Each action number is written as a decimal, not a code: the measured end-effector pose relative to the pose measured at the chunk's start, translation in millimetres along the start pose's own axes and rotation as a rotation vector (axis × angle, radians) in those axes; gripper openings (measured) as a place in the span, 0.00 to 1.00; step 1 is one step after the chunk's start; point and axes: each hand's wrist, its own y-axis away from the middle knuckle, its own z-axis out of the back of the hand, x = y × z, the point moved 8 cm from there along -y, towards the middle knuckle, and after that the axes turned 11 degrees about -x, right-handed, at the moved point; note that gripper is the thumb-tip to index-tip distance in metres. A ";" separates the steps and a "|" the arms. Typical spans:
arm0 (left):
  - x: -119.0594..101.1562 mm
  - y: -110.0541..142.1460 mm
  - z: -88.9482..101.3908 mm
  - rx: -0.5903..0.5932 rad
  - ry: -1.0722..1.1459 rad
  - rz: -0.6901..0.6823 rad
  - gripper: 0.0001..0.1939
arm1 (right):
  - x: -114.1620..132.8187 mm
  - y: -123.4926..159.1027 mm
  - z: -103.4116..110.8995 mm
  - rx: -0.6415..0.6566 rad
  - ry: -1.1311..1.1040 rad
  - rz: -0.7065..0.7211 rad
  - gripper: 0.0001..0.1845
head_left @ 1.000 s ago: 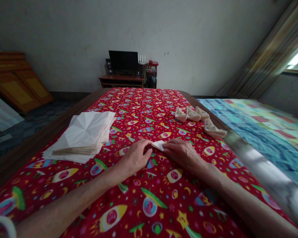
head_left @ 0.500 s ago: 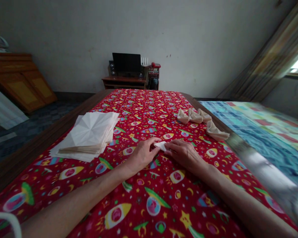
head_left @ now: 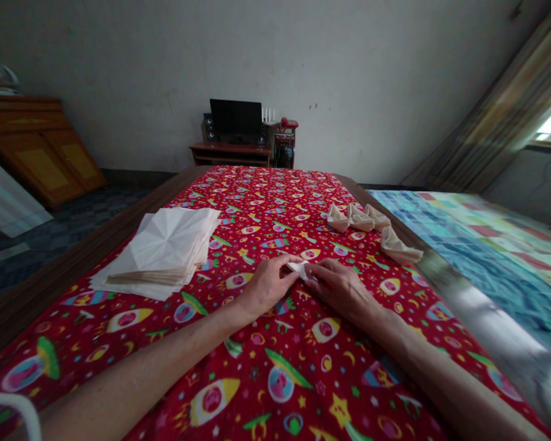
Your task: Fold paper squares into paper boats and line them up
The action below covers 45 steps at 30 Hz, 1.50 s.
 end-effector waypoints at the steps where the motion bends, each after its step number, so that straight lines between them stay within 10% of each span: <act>1: 1.0 0.0 -0.6 0.004 0.018 0.011 0.12 | 0.7 0.4 0.5 -0.010 -0.004 0.001 0.10; 15: 2.2 8.4 -7.8 -0.089 0.212 0.063 0.36 | 15.6 -0.9 5.8 -0.079 -0.236 -0.086 0.09; 36: -12.0 11.6 1.4 -0.037 0.126 -0.010 0.31 | 10.5 5.4 6.1 -0.108 -0.402 -0.333 0.14; 45: -28.1 18.2 1.0 -0.192 -0.102 -0.108 0.27 | 36.2 3.8 8.5 -0.217 -0.094 -0.068 0.19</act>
